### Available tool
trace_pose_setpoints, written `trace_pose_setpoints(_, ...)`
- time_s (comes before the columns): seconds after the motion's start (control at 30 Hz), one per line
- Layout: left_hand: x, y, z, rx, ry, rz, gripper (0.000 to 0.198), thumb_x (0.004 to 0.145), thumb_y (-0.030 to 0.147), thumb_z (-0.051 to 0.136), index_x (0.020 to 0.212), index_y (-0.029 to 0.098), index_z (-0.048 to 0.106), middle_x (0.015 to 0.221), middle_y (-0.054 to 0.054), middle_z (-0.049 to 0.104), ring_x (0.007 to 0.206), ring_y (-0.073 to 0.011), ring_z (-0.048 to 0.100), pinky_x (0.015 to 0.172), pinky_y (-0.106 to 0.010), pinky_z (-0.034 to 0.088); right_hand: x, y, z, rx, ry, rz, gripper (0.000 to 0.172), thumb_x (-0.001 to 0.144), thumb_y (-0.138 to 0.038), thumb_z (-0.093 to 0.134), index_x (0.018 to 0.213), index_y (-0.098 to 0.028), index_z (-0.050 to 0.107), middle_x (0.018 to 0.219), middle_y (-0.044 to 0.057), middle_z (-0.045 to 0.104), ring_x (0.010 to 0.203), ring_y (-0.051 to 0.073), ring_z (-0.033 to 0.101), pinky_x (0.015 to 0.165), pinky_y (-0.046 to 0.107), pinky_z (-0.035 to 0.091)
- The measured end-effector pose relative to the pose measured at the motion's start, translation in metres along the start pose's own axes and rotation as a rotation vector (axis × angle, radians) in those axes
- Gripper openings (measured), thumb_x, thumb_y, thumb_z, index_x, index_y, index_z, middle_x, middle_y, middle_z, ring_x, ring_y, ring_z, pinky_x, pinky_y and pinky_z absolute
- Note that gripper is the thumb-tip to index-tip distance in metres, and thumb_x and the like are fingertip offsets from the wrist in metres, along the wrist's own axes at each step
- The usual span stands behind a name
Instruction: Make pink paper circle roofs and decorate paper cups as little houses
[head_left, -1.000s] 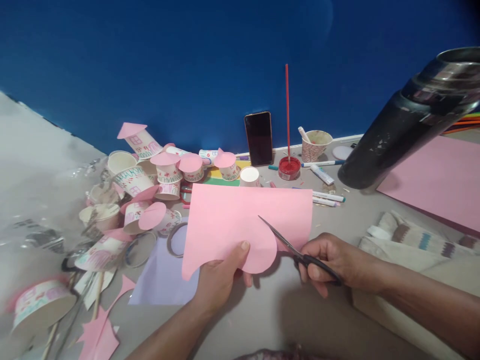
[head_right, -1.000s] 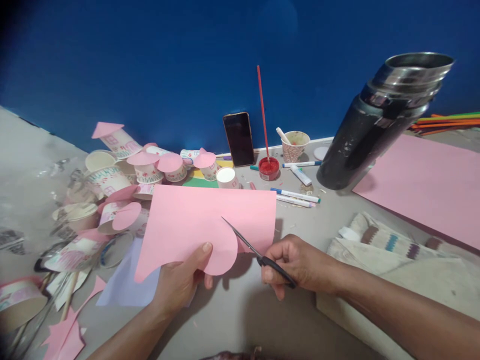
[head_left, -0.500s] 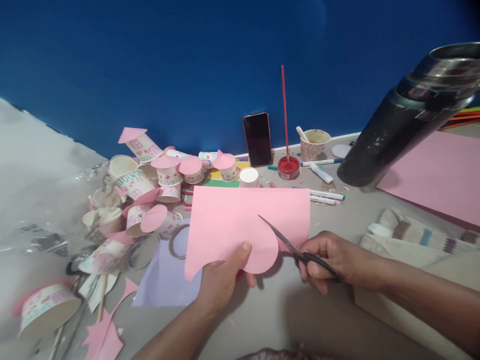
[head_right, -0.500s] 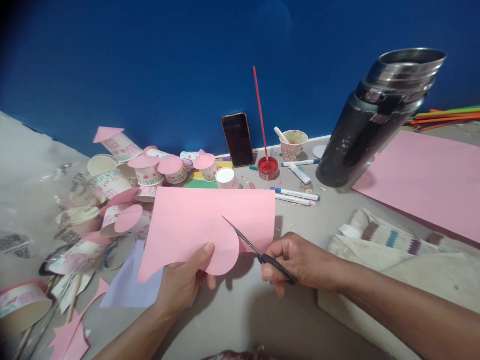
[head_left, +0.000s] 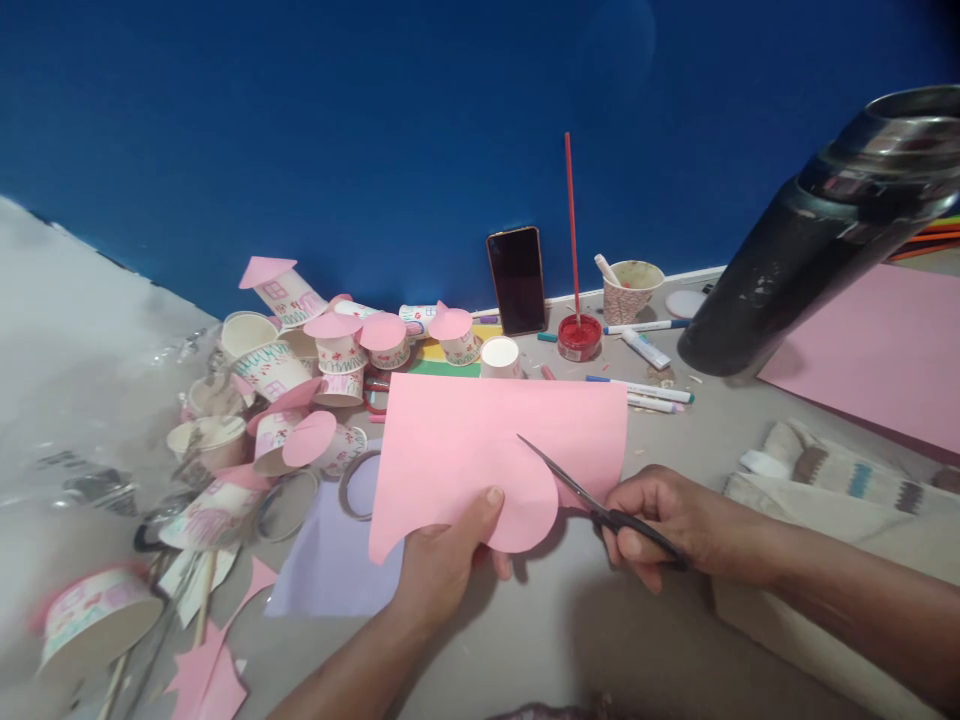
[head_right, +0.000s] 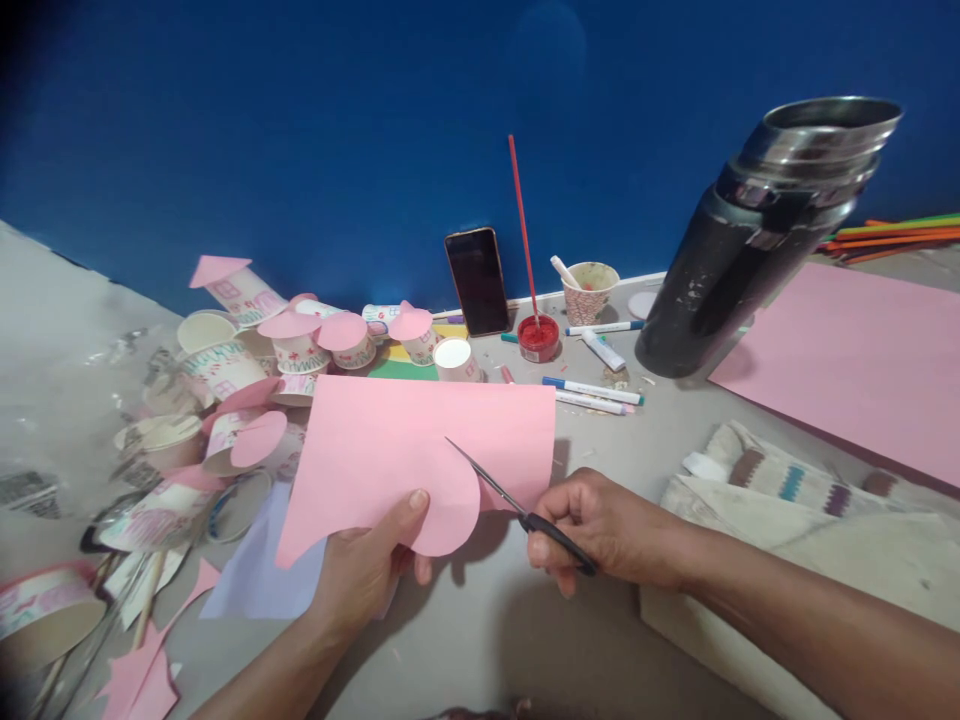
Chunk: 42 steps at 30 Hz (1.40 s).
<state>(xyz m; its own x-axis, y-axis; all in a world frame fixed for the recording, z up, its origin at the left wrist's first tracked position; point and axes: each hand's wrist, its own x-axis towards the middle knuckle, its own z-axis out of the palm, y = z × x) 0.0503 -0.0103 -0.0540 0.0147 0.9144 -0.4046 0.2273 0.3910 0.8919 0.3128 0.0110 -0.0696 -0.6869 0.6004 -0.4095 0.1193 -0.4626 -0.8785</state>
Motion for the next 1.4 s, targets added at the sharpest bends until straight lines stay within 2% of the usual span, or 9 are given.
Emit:
trace_pose_setpoints(0.4,0.001,0.0,-0.003,-0.077,-0.007,0.021,0.057,0.088,0.051,0.064,0.041,0.019,0.059,0.039,-0.004,0.057,0.046,-0.0152,0.052,0.052,-0.03,0.041,0.0,0.005,-0.001,0.0,0.0,-0.002,0.06,0.071,-0.075,0.076,0.068,-0.016,0.062,0.052,-0.002,0.059,0.05,0.009,0.042,0.052,0.025,0.024)
trace_pose_setpoints(0.57,0.0,-0.002,-0.003,-0.053,0.017,-0.01,0.058,0.087,0.053,0.064,0.04,0.019,0.059,0.039,-0.005,0.057,0.046,-0.015,0.051,0.051,-0.03,0.041,0.001,0.007,0.0,0.006,0.005,0.008,0.061,0.07,-0.076,0.076,0.069,-0.017,0.06,0.051,-0.003,0.056,0.049,0.009,0.041,0.051,0.025,0.025)
trace_pose_setpoints(0.8,0.0,-0.003,-0.004,-0.034,-0.009,-0.013,0.062,0.087,0.059,0.062,0.039,0.02,0.06,0.04,-0.005,0.058,0.045,-0.0143,0.05,0.052,-0.029,0.042,0.001,0.005,0.002,0.01,0.006,0.012,0.058,0.071,-0.072,0.078,0.068,-0.017,0.061,0.049,-0.004,0.054,0.047,0.008,0.041,0.051,0.024,0.028)
trace_pose_setpoints(0.97,-0.002,-0.001,-0.002,-0.04,-0.018,0.015,0.062,0.088,0.058,0.061,0.038,0.02,0.059,0.04,-0.005,0.058,0.048,-0.0152,0.051,0.052,-0.028,0.041,0.0,-0.001,0.005,0.044,-0.013,0.026,0.067,0.064,-0.081,0.076,0.069,-0.017,0.059,0.052,-0.004,0.052,0.047,0.008,0.042,0.05,0.024,0.03)
trace_pose_setpoints(1.07,-0.002,0.0,-0.001,-0.025,-0.022,0.015,0.063,0.088,0.058,0.061,0.037,0.021,0.06,0.04,-0.005,0.058,0.048,-0.015,0.05,0.053,-0.028,0.041,-0.001,-0.003,0.006,0.058,-0.031,0.009,0.068,0.066,-0.083,0.073,0.07,-0.017,0.059,0.054,-0.003,0.053,0.048,0.009,0.043,0.051,0.024,0.031)
trace_pose_setpoints(1.4,-0.001,-0.002,-0.001,-0.008,-0.032,-0.011,0.063,0.088,0.061,0.061,0.038,0.023,0.063,0.041,-0.003,0.06,0.048,-0.0147,0.048,0.054,-0.028,0.042,-0.001,-0.004,0.006,0.09,-0.038,0.009,0.059,0.067,-0.072,0.08,0.069,-0.016,0.061,0.054,-0.003,0.053,0.048,0.008,0.042,0.051,0.024,0.035)
